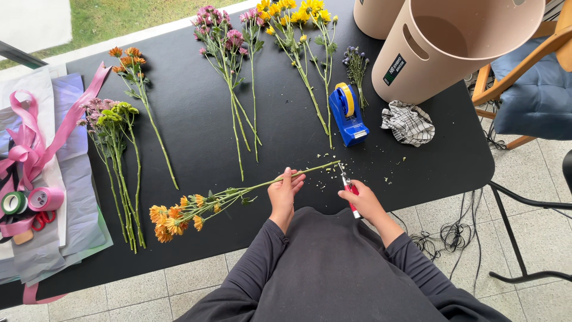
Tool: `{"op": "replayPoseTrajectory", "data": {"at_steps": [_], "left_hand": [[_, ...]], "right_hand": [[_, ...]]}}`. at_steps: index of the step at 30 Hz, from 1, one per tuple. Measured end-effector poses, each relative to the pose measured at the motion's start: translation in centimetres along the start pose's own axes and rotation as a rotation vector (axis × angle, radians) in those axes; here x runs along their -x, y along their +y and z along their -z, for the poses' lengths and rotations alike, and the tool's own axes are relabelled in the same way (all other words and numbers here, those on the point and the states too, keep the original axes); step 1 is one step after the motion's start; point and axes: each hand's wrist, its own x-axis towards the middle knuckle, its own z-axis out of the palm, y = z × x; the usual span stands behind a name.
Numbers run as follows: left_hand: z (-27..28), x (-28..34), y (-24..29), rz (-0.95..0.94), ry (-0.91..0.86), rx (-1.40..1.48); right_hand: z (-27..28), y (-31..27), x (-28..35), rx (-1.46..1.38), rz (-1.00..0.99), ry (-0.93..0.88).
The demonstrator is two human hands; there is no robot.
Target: The person trims the stems of various flowers using shears, clearing small leaves and buds from the stalks before setting the stems back onto the table.
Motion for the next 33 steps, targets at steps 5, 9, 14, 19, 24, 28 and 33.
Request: {"op": "replayPoseTrajectory", "data": {"at_steps": [5, 9, 14, 19, 24, 28, 33], "left_hand": [[0.3, -0.3, 0.1, -0.008, 0.002, 0.018], [0.7, -0.7, 0.1, -0.013, 0.007, 0.056], [1.1, -1.1, -0.1, -0.028, -0.002, 0.066], [1.2, -1.0, 0.1, -0.033, -0.011, 0.062], [1.3, -0.9, 0.2, -0.042, -0.023, 0.059], [1.4, -1.0, 0.2, -0.048, -0.035, 0.046], [1.9, -1.4, 0.2, -0.041, -0.074, 0.011]], "right_hand": [[0.0, 0.9, -1.0, 0.076, -0.033, 0.018], [0.2, 1.4, -1.5, 0.074, -0.021, 0.023], [0.8, 0.7, -1.4, 0.080, 0.005, -0.012], [0.7, 1.7, -2.1, 0.050, 0.047, -0.017], [0.9, 2.3, -2.5, 0.007, 0.081, -0.021], [0.8, 1.7, -2.0, -0.006, 0.097, -0.039], [1.3, 1.1, -1.2, -0.075, 0.069, -0.098]]}}
